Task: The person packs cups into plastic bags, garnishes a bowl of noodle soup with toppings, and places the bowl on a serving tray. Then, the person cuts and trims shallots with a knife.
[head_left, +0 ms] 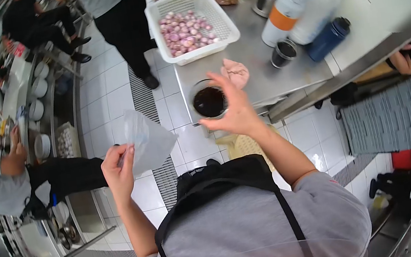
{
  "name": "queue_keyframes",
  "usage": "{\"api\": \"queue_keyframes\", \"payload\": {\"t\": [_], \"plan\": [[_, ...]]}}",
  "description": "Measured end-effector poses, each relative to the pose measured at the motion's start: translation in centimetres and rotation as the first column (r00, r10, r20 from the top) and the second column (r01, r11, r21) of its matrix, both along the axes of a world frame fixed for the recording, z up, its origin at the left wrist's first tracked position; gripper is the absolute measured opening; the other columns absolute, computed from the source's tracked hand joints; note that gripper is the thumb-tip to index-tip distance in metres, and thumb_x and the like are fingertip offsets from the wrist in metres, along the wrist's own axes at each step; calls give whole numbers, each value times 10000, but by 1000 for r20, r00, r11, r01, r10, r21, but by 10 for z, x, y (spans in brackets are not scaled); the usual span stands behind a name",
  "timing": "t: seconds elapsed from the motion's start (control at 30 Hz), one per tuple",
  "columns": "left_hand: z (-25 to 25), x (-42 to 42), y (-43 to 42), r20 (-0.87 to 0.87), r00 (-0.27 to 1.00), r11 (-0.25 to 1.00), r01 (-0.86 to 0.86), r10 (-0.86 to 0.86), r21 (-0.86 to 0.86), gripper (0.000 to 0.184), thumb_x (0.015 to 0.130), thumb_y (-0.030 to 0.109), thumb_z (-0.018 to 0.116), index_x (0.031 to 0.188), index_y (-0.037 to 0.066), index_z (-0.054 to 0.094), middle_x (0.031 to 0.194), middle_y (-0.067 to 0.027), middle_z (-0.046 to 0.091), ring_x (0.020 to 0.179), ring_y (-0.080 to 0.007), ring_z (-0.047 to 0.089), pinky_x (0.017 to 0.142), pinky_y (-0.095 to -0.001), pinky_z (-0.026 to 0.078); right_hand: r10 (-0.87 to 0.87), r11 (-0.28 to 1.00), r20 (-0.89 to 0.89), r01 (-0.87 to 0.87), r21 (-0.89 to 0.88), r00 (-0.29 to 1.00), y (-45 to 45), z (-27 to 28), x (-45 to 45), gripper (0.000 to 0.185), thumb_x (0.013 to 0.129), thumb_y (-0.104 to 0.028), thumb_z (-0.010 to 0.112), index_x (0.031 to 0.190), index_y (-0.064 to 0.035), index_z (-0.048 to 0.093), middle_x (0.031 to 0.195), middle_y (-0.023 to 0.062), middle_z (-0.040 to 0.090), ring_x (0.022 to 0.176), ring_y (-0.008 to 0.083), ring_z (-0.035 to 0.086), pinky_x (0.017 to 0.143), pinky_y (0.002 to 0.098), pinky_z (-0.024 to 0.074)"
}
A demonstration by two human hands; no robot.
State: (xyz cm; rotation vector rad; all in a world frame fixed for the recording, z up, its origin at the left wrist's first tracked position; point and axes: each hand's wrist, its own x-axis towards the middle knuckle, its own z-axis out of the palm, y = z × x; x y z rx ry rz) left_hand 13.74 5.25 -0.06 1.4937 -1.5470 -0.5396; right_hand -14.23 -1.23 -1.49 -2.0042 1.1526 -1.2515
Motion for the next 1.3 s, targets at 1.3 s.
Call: {"api": "queue_keyframes", "payload": {"t": [1.3], "plan": [[-13, 151, 267, -181, 567, 579, -816, 803, 12, 106, 735, 115, 636, 767, 14, 636, 635, -48, 549, 580, -106, 492, 530, -230, 380, 845, 525, 103, -850, 35, 525, 56, -3, 372, 853, 520, -131, 771, 1241, -26, 328, 1025, 133, 525, 944, 217, 532, 836, 311, 423]]}}
